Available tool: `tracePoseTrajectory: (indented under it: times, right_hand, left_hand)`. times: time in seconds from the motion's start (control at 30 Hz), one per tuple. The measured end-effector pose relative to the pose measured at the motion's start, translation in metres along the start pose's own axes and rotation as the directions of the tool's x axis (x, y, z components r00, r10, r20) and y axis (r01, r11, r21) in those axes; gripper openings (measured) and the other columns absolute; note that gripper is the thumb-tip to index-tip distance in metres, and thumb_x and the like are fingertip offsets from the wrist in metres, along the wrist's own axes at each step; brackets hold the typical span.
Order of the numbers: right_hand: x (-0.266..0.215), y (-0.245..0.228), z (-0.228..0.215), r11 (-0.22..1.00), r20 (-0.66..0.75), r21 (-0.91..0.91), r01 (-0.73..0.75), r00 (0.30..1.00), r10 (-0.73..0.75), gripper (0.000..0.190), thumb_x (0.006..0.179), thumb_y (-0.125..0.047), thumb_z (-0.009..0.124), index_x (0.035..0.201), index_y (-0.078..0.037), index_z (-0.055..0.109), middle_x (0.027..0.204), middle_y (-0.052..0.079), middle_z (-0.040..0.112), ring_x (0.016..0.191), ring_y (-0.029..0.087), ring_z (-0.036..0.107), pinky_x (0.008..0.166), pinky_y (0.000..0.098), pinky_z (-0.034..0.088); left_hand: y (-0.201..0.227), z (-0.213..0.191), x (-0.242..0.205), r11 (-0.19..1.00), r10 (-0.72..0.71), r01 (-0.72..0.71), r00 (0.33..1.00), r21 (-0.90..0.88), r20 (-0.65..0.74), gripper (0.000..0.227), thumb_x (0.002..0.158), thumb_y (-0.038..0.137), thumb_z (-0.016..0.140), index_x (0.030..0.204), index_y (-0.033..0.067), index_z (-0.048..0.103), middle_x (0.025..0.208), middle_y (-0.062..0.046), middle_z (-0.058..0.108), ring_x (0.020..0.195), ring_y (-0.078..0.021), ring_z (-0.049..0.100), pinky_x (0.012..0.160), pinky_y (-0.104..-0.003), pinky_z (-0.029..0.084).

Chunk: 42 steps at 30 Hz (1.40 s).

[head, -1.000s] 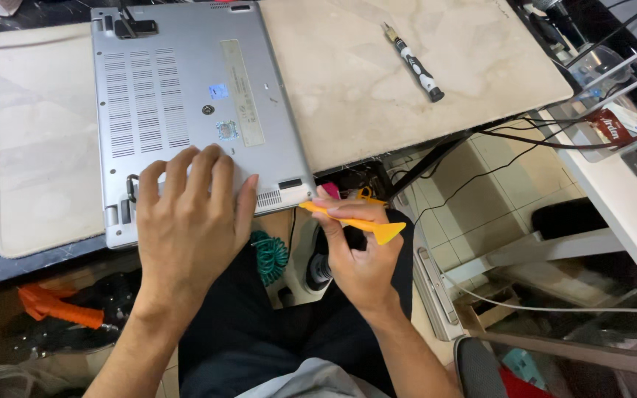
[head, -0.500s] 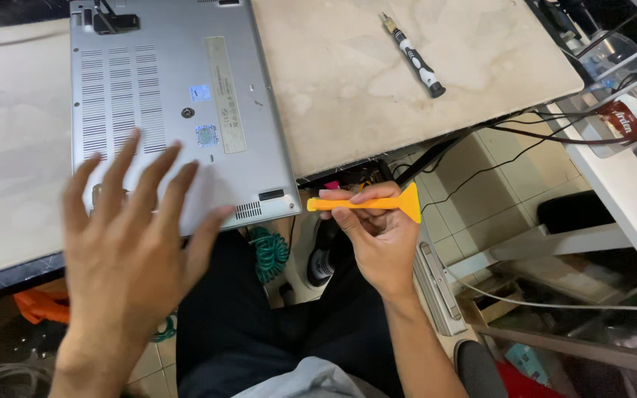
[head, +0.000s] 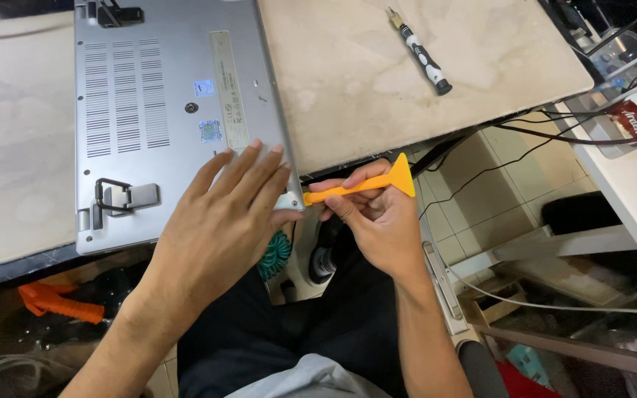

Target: The person uses a yellow plastic pry tool to open the back cover of a silver laptop. They then use a screwdriver to remove screws and disconnect internal cables, exposing the motherboard and battery.

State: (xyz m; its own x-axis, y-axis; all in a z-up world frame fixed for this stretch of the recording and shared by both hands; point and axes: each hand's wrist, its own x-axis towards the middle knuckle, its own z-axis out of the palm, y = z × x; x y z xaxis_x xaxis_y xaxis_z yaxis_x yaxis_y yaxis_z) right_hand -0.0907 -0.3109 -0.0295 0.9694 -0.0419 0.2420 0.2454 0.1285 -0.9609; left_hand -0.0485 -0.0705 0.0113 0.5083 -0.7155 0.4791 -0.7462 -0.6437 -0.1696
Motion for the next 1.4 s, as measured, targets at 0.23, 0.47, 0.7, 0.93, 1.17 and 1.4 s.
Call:
tracePoseTrajectory:
  times: [0.23, 0.47, 0.7, 0.93, 1.17, 1.4]
  right_hand:
    - [0.015, -0.020, 0.010, 0.973, -0.023, -0.193, -0.124, 0.992, 0.122, 0.024, 0.108, -0.011, 0.077, 0.113, -0.010, 0.053, 0.119, 0.018, 0.091, 0.087, 0.023, 0.091, 0.066, 0.0252, 0.070]
    - [0.016, -0.005, 0.005, 0.991, 0.012, -0.020, -0.131, 0.991, 0.131, 0.029, 0.107, -0.006, 0.077, 0.114, -0.010, 0.050, 0.121, 0.025, 0.088, 0.077, 0.022, 0.085, 0.054, 0.0254, 0.063]
    - [0.017, -0.002, -0.001, 0.988, 0.053, 0.035, -0.149, 0.988, 0.147, 0.023, 0.108, -0.010, 0.076, 0.114, -0.010, 0.054, 0.126, 0.030, 0.087, 0.090, 0.028, 0.090, 0.057, 0.0266, 0.065]
    - [0.022, -0.004, 0.015, 0.995, -0.015, -0.057, -0.077, 0.997, 0.077, 0.025, 0.108, -0.010, 0.076, 0.112, -0.009, 0.051, 0.122, 0.026, 0.088, 0.081, 0.022, 0.087, 0.049, 0.0253, 0.062]
    - [0.020, 0.003, 0.013, 0.995, 0.001, 0.027, -0.100, 0.995, 0.100, 0.025, 0.108, -0.009, 0.076, 0.114, -0.010, 0.052, 0.123, 0.028, 0.087, 0.088, 0.023, 0.086, 0.055, 0.0258, 0.065]
    - [0.038, -0.017, 0.002, 0.982, -0.030, -0.016, -0.188, 0.982, 0.188, 0.013, 0.107, -0.006, 0.076, 0.115, -0.003, 0.067, 0.111, 0.022, 0.086, 0.069, 0.021, 0.074, 0.075, 0.0330, 0.070]
  left_hand:
    - [0.012, 0.008, -0.010, 0.990, 0.055, -0.055, 0.998, 0.133, 0.000, 0.062, 0.119, 0.048, 0.067, 0.156, -0.0016, 0.071, 0.162, -0.025, 0.071, 0.154, -0.0403, 0.067, 0.133, -0.055, 0.051]
    - [0.037, 0.006, -0.010, 0.903, 0.011, -0.037, 0.998, 0.428, 0.064, 0.048, 0.123, 0.025, 0.053, 0.162, -0.0018, 0.064, 0.161, -0.024, 0.071, 0.150, -0.0367, 0.070, 0.129, -0.047, 0.056]
    - [0.045, 0.017, -0.010, 0.845, 0.042, -0.004, 0.997, 0.534, -0.058, 0.050, 0.129, 0.035, 0.056, 0.148, -0.0068, 0.074, 0.145, -0.028, 0.079, 0.136, -0.0386, 0.079, 0.120, -0.046, 0.064]
    - [0.033, 0.027, -0.012, 0.834, 0.113, -0.040, 0.989, 0.550, -0.099, 0.046, 0.128, 0.028, 0.050, 0.145, -0.0085, 0.074, 0.141, -0.032, 0.079, 0.132, -0.0427, 0.080, 0.116, -0.047, 0.066]
    - [0.024, 0.027, -0.015, 0.830, 0.141, -0.054, 0.983, 0.555, -0.115, 0.046, 0.129, 0.033, 0.057, 0.143, -0.0055, 0.077, 0.141, -0.028, 0.081, 0.132, -0.0382, 0.081, 0.117, -0.045, 0.066]
    - [0.009, 0.000, -0.031, 0.930, -0.240, 0.323, 0.895, 0.176, -0.375, 0.036, 0.122, 0.036, 0.082, 0.131, 0.0020, 0.086, 0.133, -0.011, 0.094, 0.125, -0.0322, 0.088, 0.119, -0.048, 0.052]
